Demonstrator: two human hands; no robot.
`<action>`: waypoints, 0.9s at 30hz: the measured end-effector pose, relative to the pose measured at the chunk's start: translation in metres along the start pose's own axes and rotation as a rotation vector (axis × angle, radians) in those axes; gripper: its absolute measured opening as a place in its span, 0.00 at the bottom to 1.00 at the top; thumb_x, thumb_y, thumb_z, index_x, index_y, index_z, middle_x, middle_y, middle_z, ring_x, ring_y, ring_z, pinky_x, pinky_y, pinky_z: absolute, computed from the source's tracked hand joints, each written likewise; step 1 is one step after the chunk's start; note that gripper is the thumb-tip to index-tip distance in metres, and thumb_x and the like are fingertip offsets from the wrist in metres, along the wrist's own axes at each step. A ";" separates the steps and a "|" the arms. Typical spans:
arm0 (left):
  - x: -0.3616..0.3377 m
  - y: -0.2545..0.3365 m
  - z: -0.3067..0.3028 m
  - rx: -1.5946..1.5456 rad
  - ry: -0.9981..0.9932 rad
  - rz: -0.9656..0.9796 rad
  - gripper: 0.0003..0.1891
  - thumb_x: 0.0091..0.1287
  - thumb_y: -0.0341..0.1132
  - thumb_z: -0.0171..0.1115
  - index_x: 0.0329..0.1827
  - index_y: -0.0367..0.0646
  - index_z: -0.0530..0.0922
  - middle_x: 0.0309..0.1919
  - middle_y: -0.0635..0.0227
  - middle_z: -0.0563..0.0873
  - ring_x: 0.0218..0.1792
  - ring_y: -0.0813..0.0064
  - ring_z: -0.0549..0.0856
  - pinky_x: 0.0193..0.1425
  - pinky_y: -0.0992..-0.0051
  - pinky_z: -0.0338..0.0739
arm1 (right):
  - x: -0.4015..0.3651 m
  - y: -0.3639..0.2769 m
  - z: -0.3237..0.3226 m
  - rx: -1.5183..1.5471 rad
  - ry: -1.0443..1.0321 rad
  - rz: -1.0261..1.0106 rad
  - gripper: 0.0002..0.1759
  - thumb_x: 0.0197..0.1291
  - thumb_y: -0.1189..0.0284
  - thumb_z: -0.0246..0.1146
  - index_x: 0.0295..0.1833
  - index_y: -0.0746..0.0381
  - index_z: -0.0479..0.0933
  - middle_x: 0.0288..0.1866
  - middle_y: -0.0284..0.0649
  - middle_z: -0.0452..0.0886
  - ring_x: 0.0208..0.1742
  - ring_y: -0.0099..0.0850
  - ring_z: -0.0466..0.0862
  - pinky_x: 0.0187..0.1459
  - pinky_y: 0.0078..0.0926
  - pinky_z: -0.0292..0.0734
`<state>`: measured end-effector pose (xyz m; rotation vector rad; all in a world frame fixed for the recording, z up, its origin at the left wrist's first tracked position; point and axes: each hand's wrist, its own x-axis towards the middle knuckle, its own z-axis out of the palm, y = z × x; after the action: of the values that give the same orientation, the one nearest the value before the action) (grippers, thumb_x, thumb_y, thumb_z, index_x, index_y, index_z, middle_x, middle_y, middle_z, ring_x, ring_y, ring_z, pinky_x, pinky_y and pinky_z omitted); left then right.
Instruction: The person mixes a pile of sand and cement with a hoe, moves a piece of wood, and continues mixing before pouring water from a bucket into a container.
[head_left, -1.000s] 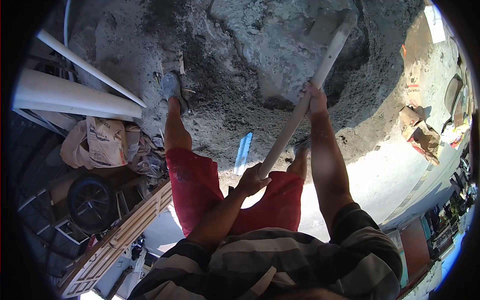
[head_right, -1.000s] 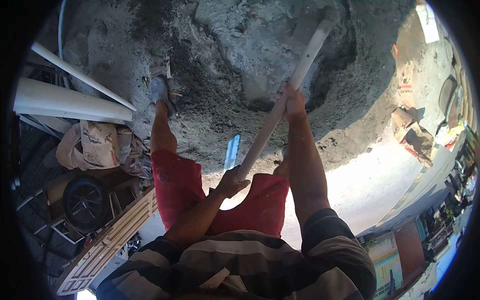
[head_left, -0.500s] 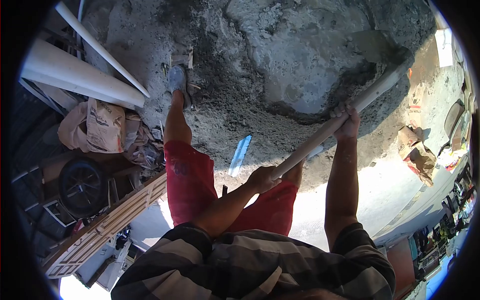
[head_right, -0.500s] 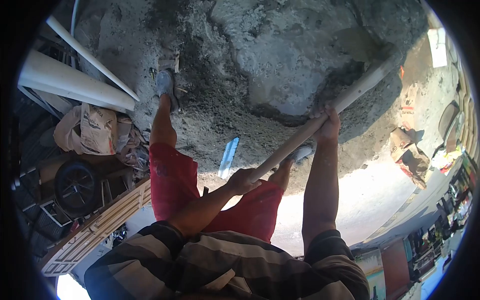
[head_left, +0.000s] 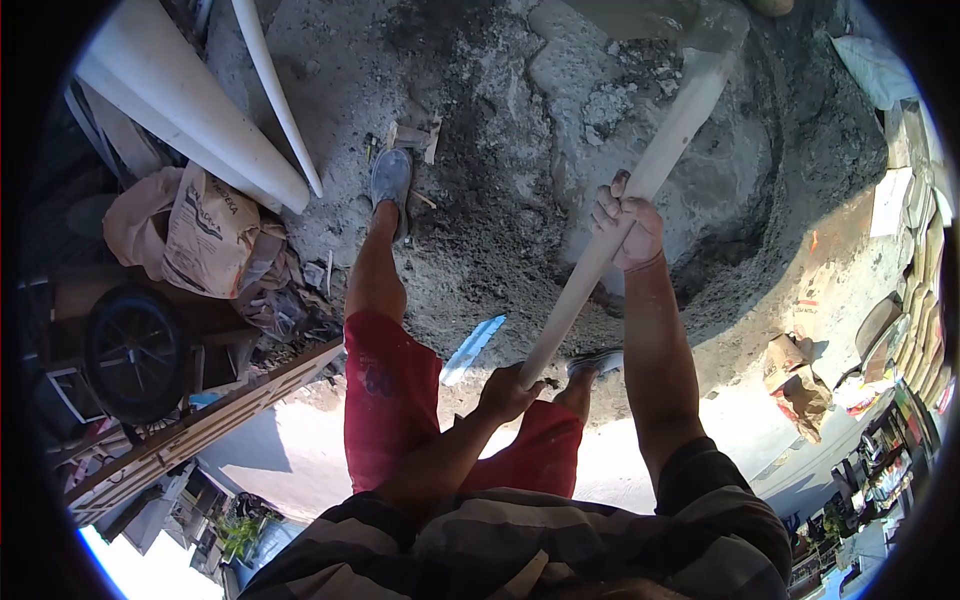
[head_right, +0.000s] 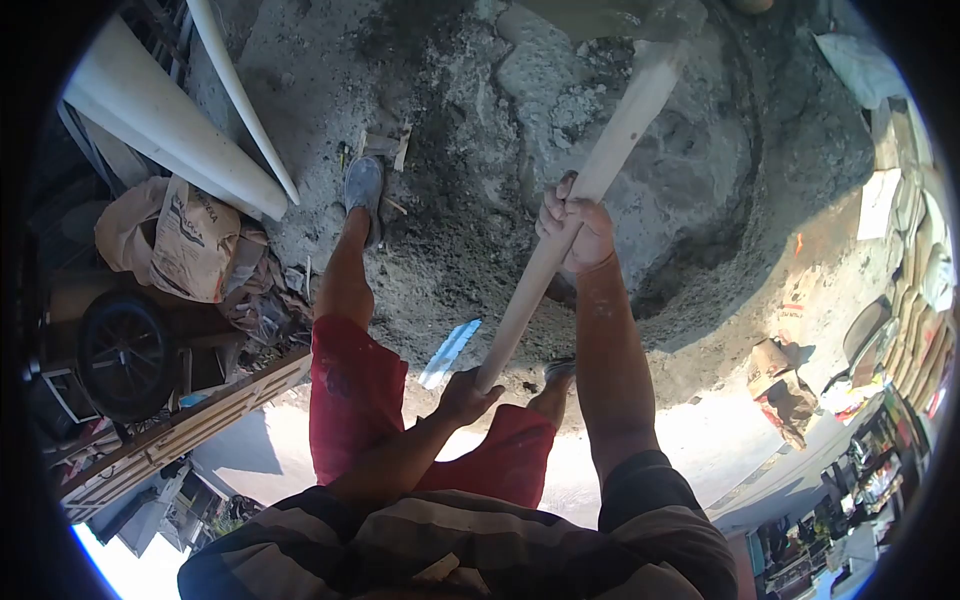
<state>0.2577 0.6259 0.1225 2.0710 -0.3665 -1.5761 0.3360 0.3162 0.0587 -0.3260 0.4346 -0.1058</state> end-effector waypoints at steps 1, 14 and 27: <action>0.014 0.006 -0.013 -0.042 0.073 -0.013 0.18 0.57 0.43 0.67 0.46 0.41 0.80 0.33 0.52 0.86 0.40 0.50 0.85 0.43 0.59 0.79 | 0.035 -0.001 0.011 -0.021 -0.029 0.014 0.13 0.52 0.68 0.60 0.44 0.56 0.71 0.29 0.32 0.70 0.26 0.26 0.70 0.31 0.27 0.69; 0.083 0.063 -0.098 -0.884 0.122 -0.267 0.12 0.59 0.37 0.68 0.27 0.39 0.75 0.18 0.69 0.78 0.19 0.78 0.78 0.24 0.73 0.73 | 0.276 0.096 0.029 -0.866 0.465 0.302 0.14 0.56 0.69 0.65 0.43 0.66 0.75 0.31 0.40 0.78 0.29 0.32 0.80 0.29 0.31 0.78; 0.031 0.024 0.067 -0.781 0.070 -0.246 0.19 0.56 0.38 0.69 0.42 0.34 0.74 0.26 0.59 0.82 0.28 0.63 0.83 0.34 0.66 0.78 | 0.118 0.087 0.021 -0.874 0.499 0.356 0.17 0.50 0.75 0.63 0.46 0.66 0.67 0.27 0.38 0.74 0.22 0.29 0.77 0.24 0.29 0.75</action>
<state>0.2051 0.5748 0.0973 1.5725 0.4839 -1.4473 0.4537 0.3842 0.0009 -1.0842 1.0226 0.3742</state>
